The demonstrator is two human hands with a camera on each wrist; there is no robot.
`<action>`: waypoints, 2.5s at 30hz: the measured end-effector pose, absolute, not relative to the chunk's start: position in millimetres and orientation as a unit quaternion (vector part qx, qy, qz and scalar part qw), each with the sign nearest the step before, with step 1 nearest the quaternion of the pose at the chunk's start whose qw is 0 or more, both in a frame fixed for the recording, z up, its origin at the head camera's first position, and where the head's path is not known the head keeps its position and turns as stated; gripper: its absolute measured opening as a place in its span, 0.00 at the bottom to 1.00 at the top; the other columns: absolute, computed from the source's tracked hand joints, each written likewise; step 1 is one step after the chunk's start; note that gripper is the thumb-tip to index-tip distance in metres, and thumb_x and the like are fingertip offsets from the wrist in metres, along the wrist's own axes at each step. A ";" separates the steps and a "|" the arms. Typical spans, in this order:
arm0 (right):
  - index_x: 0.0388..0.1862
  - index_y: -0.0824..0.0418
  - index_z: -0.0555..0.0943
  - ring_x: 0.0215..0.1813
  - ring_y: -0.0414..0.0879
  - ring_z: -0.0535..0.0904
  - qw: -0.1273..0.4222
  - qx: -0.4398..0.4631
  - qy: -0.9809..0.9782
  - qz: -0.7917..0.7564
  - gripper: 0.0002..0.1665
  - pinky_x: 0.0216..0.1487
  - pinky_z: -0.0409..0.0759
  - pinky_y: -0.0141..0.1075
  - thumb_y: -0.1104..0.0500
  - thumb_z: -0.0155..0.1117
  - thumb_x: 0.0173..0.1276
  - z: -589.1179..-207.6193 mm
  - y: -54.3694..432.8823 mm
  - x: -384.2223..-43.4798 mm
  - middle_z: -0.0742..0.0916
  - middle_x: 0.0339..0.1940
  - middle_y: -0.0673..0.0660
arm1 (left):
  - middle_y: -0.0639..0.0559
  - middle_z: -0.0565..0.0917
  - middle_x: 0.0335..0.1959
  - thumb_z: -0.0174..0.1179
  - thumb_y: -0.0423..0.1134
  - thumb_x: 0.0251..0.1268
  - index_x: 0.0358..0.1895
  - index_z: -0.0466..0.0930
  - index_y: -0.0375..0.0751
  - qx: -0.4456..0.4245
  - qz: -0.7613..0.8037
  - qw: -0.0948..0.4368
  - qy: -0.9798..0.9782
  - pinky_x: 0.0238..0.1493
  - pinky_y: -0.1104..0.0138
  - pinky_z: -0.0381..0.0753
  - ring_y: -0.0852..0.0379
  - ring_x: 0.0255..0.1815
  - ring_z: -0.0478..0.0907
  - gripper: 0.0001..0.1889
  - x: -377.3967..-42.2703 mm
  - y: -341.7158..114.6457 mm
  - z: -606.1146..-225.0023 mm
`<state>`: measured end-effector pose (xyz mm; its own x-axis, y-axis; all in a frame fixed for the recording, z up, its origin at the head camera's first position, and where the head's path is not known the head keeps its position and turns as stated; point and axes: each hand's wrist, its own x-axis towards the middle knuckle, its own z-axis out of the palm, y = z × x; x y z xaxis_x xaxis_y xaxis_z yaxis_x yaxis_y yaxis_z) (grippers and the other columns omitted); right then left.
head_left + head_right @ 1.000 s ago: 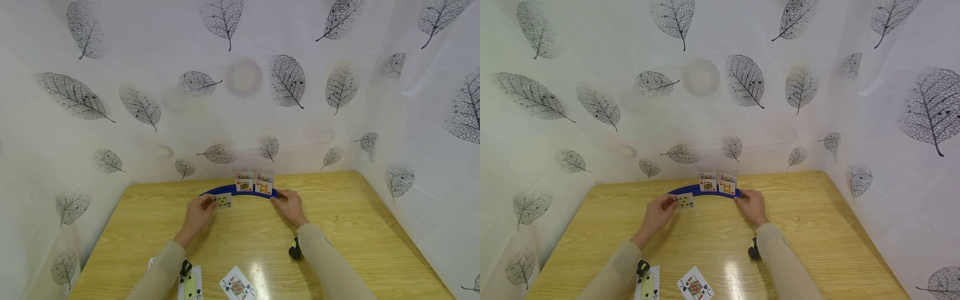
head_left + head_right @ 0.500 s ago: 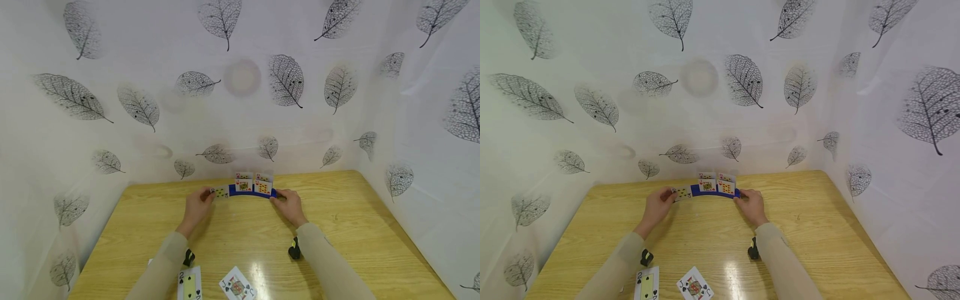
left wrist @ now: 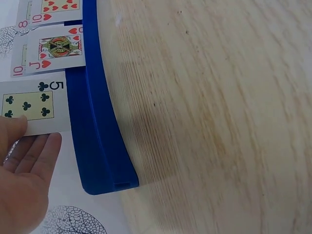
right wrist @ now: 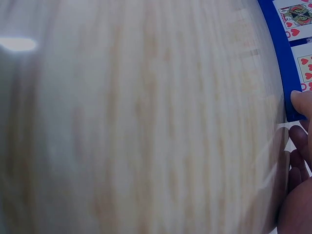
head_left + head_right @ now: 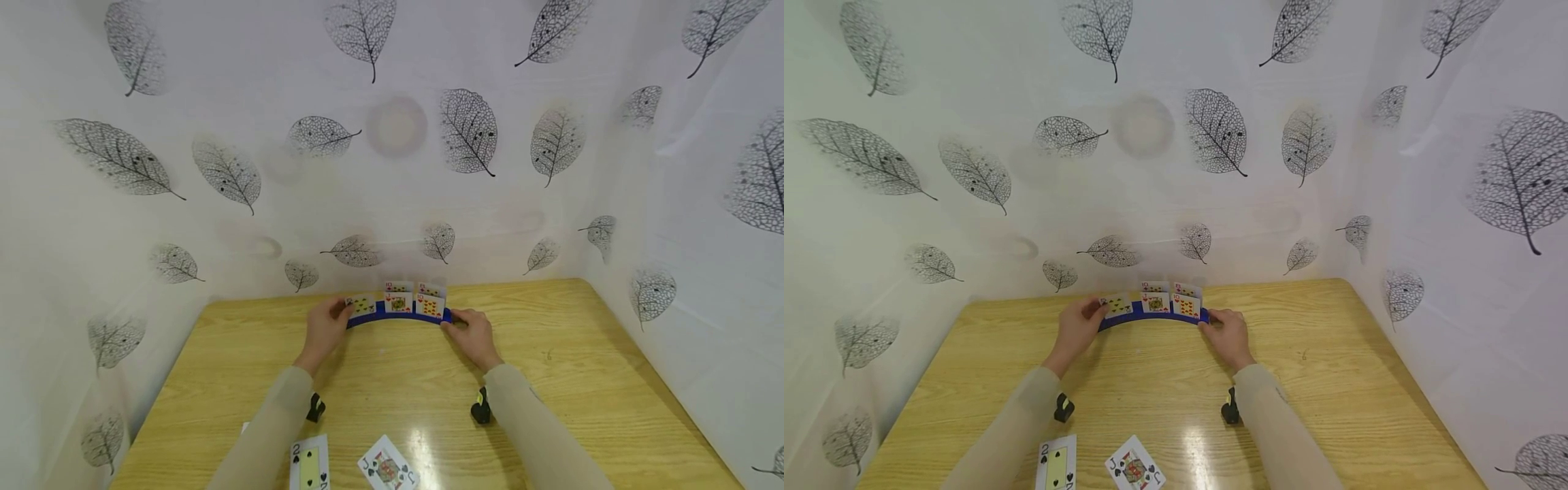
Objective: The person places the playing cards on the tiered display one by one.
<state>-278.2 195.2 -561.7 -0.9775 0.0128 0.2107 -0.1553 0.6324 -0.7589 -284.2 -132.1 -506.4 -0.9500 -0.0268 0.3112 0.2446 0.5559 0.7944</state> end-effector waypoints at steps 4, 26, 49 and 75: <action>0.63 0.69 0.84 0.61 0.65 0.79 0.098 0.037 -0.898 0.427 0.26 0.68 0.75 0.61 0.56 0.73 0.72 -561.6 195.7 -278.1 0.90 0.54 0.66 | 0.39 0.92 0.43 0.67 0.34 0.73 0.46 0.88 0.34 -0.061 -0.475 0.147 -0.866 0.49 0.52 0.91 0.43 0.44 0.89 0.07 -287.4 -129.9 -503.9; 0.63 0.68 0.84 0.62 0.64 0.79 0.089 0.029 -0.898 0.430 0.26 0.70 0.74 0.59 0.54 0.74 0.72 -562.3 196.2 -280.0 0.89 0.54 0.66 | 0.40 0.91 0.40 0.67 0.33 0.73 0.43 0.87 0.35 -0.055 -0.475 0.169 -0.862 0.43 0.56 0.89 0.43 0.42 0.89 0.04 -303.8 -127.0 -506.9; 0.63 0.68 0.84 0.62 0.64 0.79 0.091 0.030 -0.900 0.425 0.27 0.70 0.73 0.60 0.55 0.74 0.72 -562.1 195.9 -279.8 0.89 0.54 0.66 | 0.40 0.90 0.42 0.66 0.33 0.74 0.46 0.87 0.36 -0.071 -0.490 0.136 -0.858 0.49 0.51 0.89 0.43 0.46 0.88 0.05 -310.1 -122.7 -505.8; 0.64 0.67 0.84 0.62 0.63 0.78 0.089 0.030 -0.897 0.432 0.27 0.70 0.74 0.59 0.54 0.74 0.72 -565.3 196.0 -281.3 0.89 0.54 0.65 | 0.40 0.91 0.42 0.66 0.31 0.73 0.46 0.88 0.35 -0.075 -0.474 0.131 -0.868 0.50 0.50 0.89 0.44 0.45 0.88 0.05 -312.5 -124.6 -510.6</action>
<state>-281.3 196.0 -565.3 -0.9824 0.0224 0.1854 -0.1310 0.6253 -0.7693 -312.5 -124.6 -510.6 -0.9546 0.0061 0.2980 0.2540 0.5397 0.8026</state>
